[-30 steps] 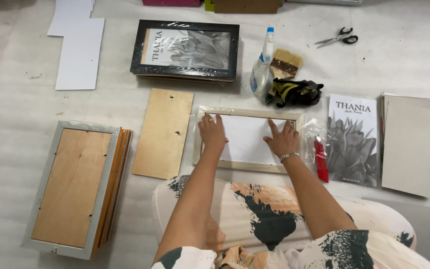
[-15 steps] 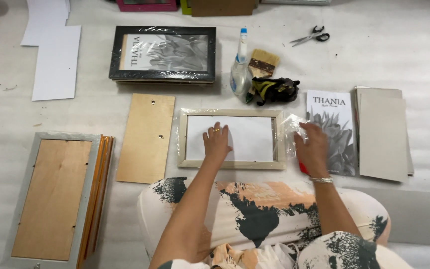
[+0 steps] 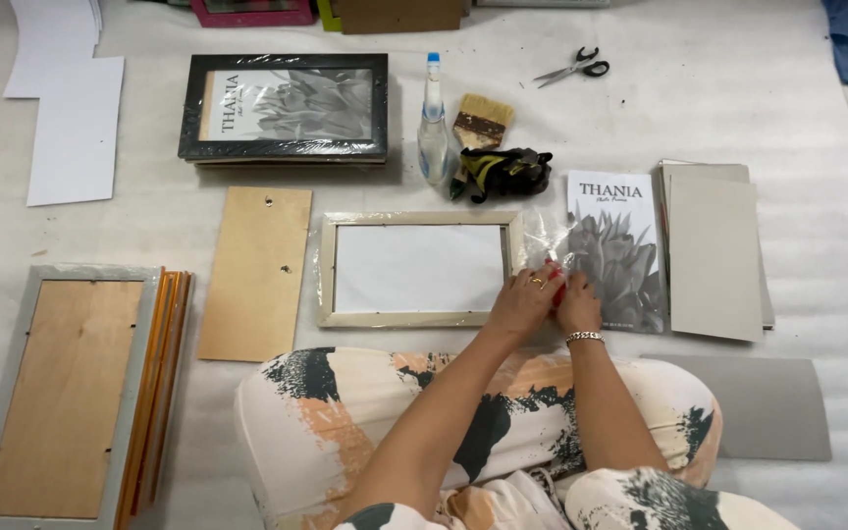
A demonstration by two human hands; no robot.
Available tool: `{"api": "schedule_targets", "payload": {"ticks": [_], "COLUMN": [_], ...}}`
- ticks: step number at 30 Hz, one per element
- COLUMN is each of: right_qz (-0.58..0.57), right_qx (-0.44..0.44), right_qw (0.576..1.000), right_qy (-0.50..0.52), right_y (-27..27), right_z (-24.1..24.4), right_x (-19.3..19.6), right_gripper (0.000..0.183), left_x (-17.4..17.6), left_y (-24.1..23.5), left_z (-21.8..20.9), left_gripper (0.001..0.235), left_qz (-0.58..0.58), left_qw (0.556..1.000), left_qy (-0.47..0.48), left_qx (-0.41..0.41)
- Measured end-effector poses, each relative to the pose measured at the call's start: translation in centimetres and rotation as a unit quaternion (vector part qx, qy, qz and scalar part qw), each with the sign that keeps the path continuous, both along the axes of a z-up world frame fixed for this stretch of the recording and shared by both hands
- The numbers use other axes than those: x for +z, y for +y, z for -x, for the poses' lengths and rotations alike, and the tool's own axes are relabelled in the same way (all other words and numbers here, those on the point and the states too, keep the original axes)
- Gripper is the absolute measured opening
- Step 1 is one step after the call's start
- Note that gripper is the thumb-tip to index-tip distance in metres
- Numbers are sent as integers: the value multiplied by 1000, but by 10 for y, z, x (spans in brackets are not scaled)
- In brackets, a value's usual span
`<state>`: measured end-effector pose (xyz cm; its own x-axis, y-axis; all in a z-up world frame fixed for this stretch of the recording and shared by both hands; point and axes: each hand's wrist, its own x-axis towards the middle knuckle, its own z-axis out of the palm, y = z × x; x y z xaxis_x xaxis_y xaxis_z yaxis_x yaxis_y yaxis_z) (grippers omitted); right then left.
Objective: Assembling a picture frame by cleaning the glass, inserting the artwork, and securing the backing board.
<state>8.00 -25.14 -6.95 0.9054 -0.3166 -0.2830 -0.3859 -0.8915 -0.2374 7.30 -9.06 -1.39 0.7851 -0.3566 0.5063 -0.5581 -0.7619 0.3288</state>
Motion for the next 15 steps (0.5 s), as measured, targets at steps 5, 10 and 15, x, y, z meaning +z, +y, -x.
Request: {"api": "schedule_targets", "payload": {"ticks": [5,10,15], "right_qz": [-77,-179,-327], "right_qx": [-16,-26,-18], "right_qw": [997,973,904], "right_qy": [9,-141,-275], "right_y": [2,41,50], "right_z": [-9,8,1], "right_x": [13,118,147], "right_gripper": [71,86,67], "left_x": [-11,-18,26], "left_y": [5,20,39], "left_z": [-15,-26,-21], "left_gripper": [48,44,69], "left_qz": [-68,-82,51], "left_qw": [996,984,954], "left_qy": [27,117,251], "left_qx": [51,106,154]}}
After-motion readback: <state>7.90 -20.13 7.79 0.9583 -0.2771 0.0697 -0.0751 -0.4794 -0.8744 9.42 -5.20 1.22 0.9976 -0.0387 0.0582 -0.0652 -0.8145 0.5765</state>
